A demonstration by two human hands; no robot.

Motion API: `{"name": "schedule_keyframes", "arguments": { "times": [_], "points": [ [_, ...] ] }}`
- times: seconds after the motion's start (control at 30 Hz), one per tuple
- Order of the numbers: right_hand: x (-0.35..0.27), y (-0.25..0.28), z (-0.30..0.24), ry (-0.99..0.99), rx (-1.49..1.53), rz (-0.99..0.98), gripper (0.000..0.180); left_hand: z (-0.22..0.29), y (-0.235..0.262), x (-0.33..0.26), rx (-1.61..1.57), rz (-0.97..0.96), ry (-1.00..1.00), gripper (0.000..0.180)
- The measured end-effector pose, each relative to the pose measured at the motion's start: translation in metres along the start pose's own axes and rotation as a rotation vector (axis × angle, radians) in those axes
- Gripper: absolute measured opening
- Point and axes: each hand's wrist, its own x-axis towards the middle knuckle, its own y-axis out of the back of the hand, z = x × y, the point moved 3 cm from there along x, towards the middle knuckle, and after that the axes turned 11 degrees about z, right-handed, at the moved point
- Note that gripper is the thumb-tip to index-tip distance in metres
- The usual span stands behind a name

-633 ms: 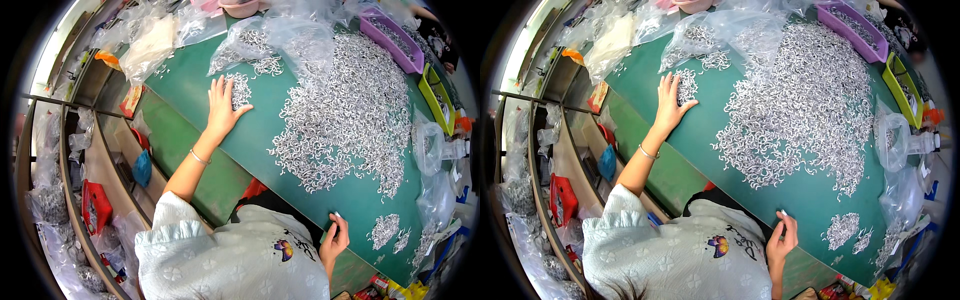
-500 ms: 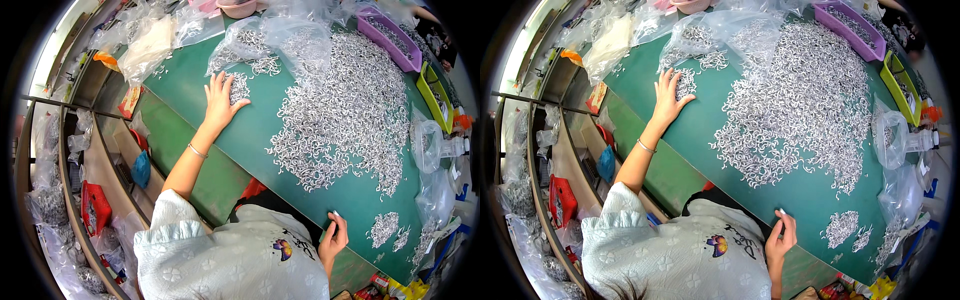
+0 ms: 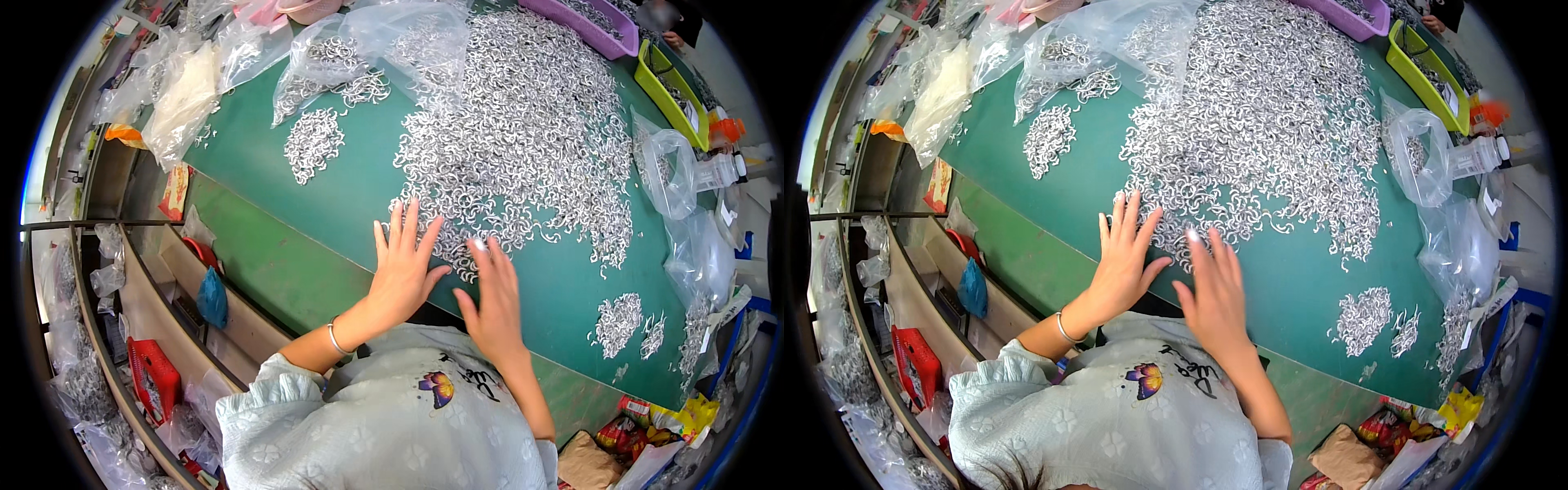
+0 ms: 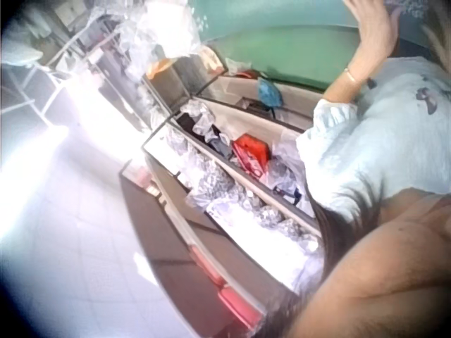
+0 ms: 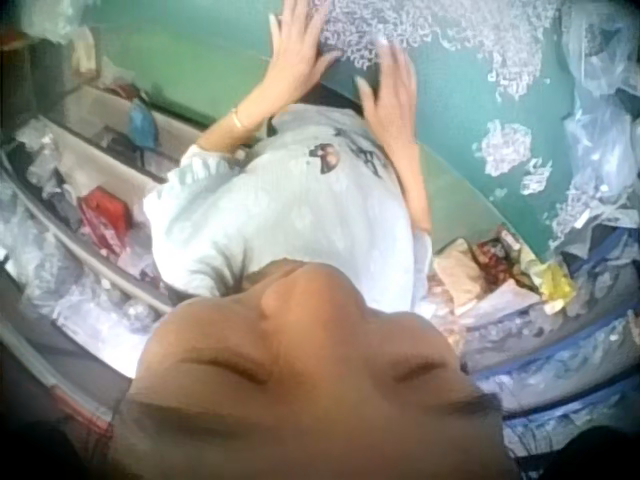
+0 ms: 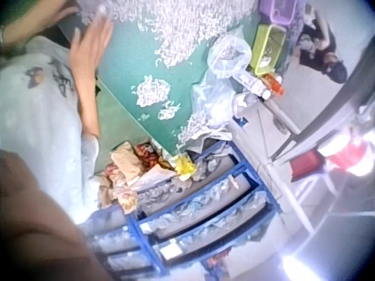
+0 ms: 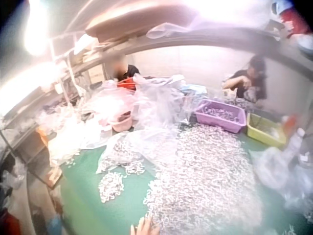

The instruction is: The person sorts through a large pile of small silver C-shaped metal components on a green workbench, occasionally picking up individual pieces to inspect or count them into smaller separate piles.

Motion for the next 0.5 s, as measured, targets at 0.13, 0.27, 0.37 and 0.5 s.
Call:
{"name": "schedule_keyframes", "arguments": {
  "times": [0.13,0.27,0.37,0.5],
  "points": [
    [0.005,-0.013,-0.002,0.057,-0.116,-0.084,0.060,-0.005,-0.003,0.006,-0.031,-0.018,-0.087,0.055],
    [-0.006,0.006,0.013,-0.035,-0.248,-0.031,0.052,0.004,-0.013,0.003,-0.272,0.014,-0.059,0.048],
    [-0.010,0.023,0.028,-0.070,-0.262,0.143,0.043,0.014,-0.030,0.000,-0.257,-0.034,-0.222,0.053],
    [-0.015,0.046,0.044,-0.142,-0.368,0.277,0.040,0.046,-0.049,-0.001,-0.488,-0.122,-0.234,0.057]
  ]
}}
